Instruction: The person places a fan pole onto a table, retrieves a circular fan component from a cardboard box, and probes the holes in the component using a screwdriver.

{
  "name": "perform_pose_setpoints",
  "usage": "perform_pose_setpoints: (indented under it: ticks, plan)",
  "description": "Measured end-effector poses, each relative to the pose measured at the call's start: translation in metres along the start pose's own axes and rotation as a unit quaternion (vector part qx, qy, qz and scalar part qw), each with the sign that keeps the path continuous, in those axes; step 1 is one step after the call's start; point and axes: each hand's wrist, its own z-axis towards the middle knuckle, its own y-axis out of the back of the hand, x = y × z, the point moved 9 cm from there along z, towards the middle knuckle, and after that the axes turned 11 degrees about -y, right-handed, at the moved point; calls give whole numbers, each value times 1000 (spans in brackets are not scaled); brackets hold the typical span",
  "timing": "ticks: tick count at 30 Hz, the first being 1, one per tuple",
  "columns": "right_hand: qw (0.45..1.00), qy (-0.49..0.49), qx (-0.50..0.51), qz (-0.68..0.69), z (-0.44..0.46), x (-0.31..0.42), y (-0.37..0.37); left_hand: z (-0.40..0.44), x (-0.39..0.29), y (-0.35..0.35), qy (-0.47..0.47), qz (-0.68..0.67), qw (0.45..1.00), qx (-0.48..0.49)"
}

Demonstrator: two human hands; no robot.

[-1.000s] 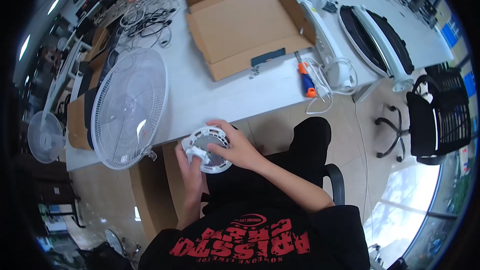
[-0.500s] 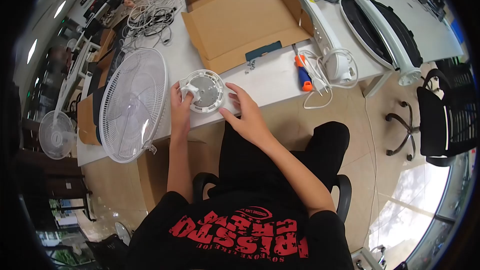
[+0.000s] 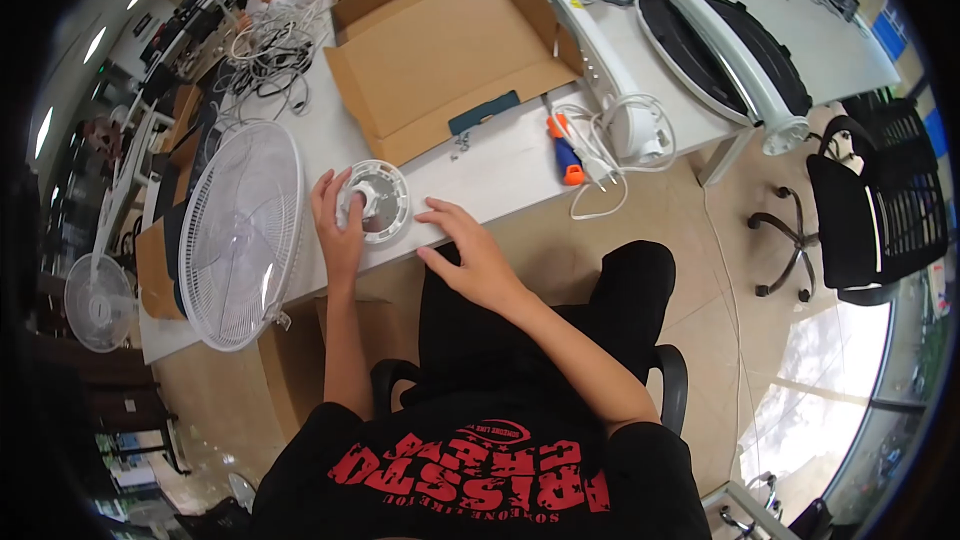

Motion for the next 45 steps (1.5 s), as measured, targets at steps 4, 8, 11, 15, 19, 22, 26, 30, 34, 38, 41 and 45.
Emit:
perform_pose_setpoints:
  ticks: [4,8,11,15,19,22,26,30,34,38,41,45]
  plan:
    - [1000,0,12,-17,-4,2,1,-1,-10,-2,-19,16,999,42]
    - [997,13,45,-64,-30,7,13,-17,-35,17,-74,65,995,20]
    - [987,-13,56,-152,-72,-5,53,-73,-48,44,-146,102,982,60]
    - [906,-98,-42,-409,-162,-67,146,-203,-50,77,-47,178,936,301]
    - [847,-240,-43,-472,-279,-119,184,-337,-32,106,176,148,923,309]
    - [848,-293,-69,-437,-311,-128,187,-327,-24,96,214,132,931,265]
    - [837,-320,-130,-425,-318,-122,190,-315,-8,82,233,128,931,250]
    - [836,-341,-146,-405,-326,-130,199,-322,-5,84,237,120,924,275]
    - [827,-377,-156,-387,-336,-127,206,-319,6,69,229,146,914,303]
    - [843,-331,-175,-387,-348,-130,214,-314,0,67,224,150,912,309]
    - [838,-335,-162,-399,-359,-151,216,-321,3,71,220,158,911,311]
    - [830,-358,-135,-406,-389,-177,212,-353,28,96,311,134,906,254]
